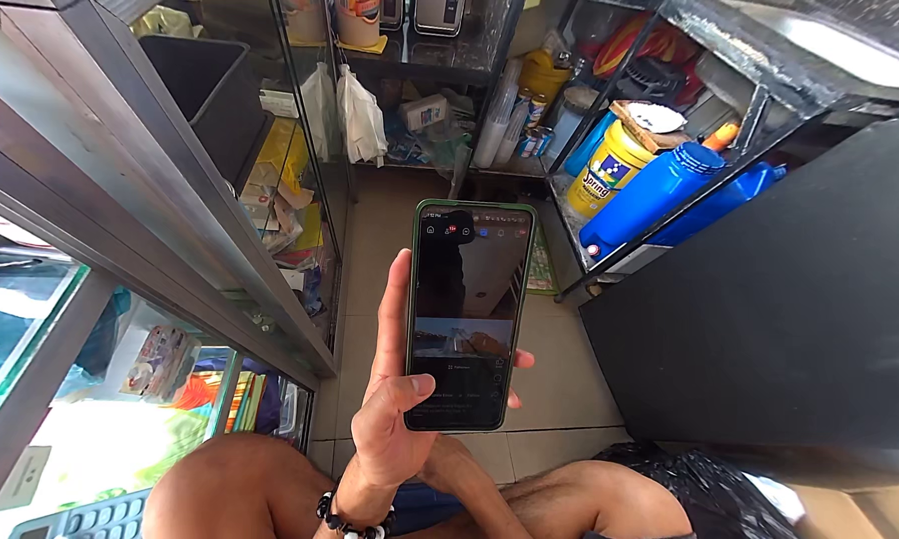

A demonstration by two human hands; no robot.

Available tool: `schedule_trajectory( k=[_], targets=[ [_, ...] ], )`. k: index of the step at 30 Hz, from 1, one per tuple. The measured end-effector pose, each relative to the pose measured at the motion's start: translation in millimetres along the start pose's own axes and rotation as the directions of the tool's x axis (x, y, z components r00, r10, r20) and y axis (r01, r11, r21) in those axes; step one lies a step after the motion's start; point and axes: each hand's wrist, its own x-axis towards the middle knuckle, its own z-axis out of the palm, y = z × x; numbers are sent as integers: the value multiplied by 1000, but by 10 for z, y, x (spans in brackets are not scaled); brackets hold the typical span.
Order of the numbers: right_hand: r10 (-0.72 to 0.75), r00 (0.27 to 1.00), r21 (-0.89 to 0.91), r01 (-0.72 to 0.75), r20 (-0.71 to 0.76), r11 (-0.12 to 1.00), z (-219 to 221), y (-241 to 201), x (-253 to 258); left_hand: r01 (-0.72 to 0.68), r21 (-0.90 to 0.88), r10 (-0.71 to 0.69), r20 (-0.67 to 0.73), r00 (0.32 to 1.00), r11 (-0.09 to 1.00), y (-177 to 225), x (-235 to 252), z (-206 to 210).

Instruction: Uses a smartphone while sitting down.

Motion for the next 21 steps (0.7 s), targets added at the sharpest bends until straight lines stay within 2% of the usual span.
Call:
schedule_trajectory(
  k=[5, 21],
  targets=[
    [-17, 1000, 64, 16, 15, 998, -12, 24, 12, 1, -2, -1, 6, 1000, 1000, 0, 4, -11],
    [-29, 1000, 57, 29, 1, 998, 16, 46, 34, 2, -6, -2, 10, 1000, 1000, 0, 2, 1]
  ],
)
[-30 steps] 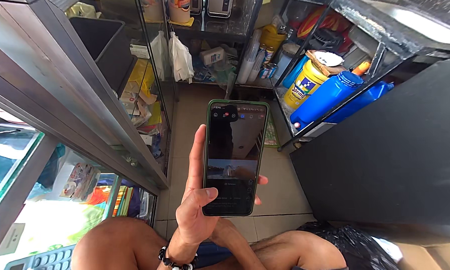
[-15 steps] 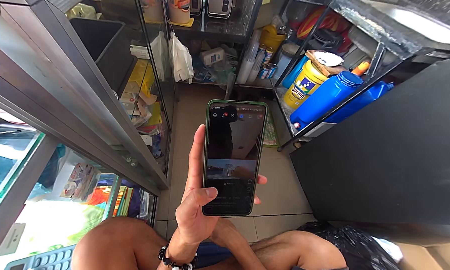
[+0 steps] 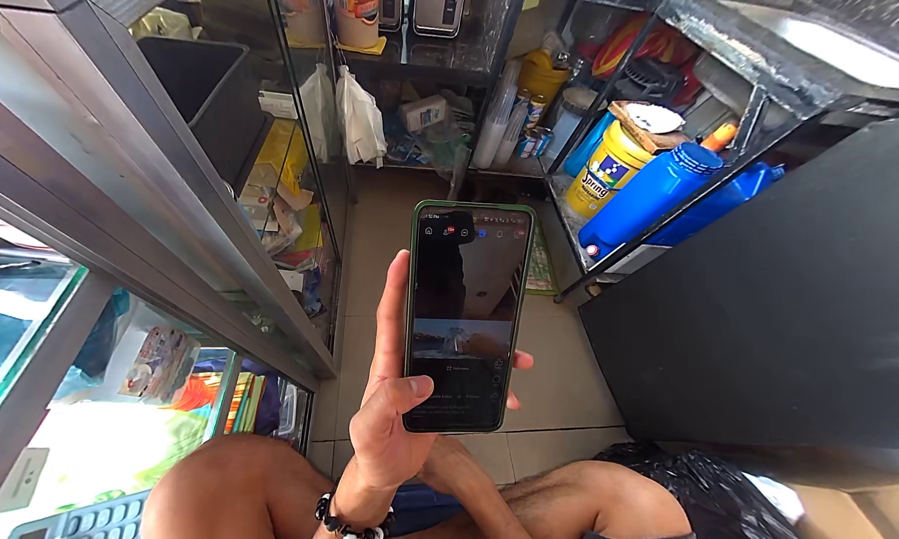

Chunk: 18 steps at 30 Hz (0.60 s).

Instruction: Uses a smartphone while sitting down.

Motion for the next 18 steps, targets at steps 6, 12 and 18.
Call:
schedule_trajectory(
  k=[6, 12, 18],
  targets=[
    [9, 1000, -8, -9, 7, 1000, -6, -10, -9, 2, -1, -2, -3, 1000, 1000, -2, -2, -1],
    [18, 999, -14, -18, 31, 1000, -42, -45, -38, 1, 11, -1, -1, 1000, 1000, 0, -4, 7],
    [23, 999, -29, -22, 38, 999, -48, -45, -38, -2, 6, 2, -2, 1000, 1000, 1, -3, 6]
  ],
)
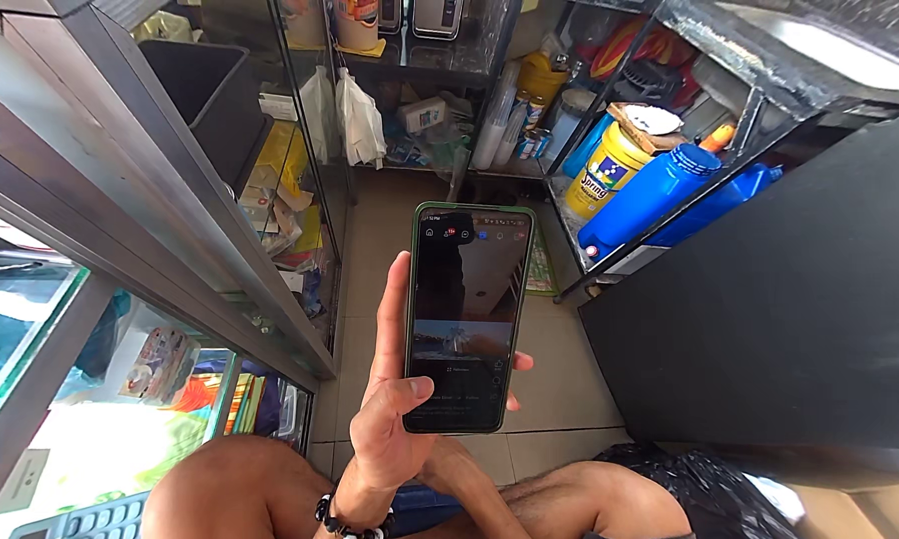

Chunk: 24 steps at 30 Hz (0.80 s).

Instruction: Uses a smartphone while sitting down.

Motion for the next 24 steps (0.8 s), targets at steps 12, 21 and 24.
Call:
schedule_trajectory(
  k=[12, 21, 24],
  targets=[
    [6, 1000, -13, -6, 16, 1000, -4, -10, -3, 6, -3, -6, 3, 1000, 1000, -6, 2, -12],
    [11, 1000, -44, -12, -23, 999, 31, -3, 17, 0, -1, 0, 2, 1000, 1000, -6, -2, -2],
    [5, 999, -16, -5, -31, 1000, 34, 11, 22, 1, 0, -1, 5, 1000, 1000, -6, 1, -7]
  ],
)
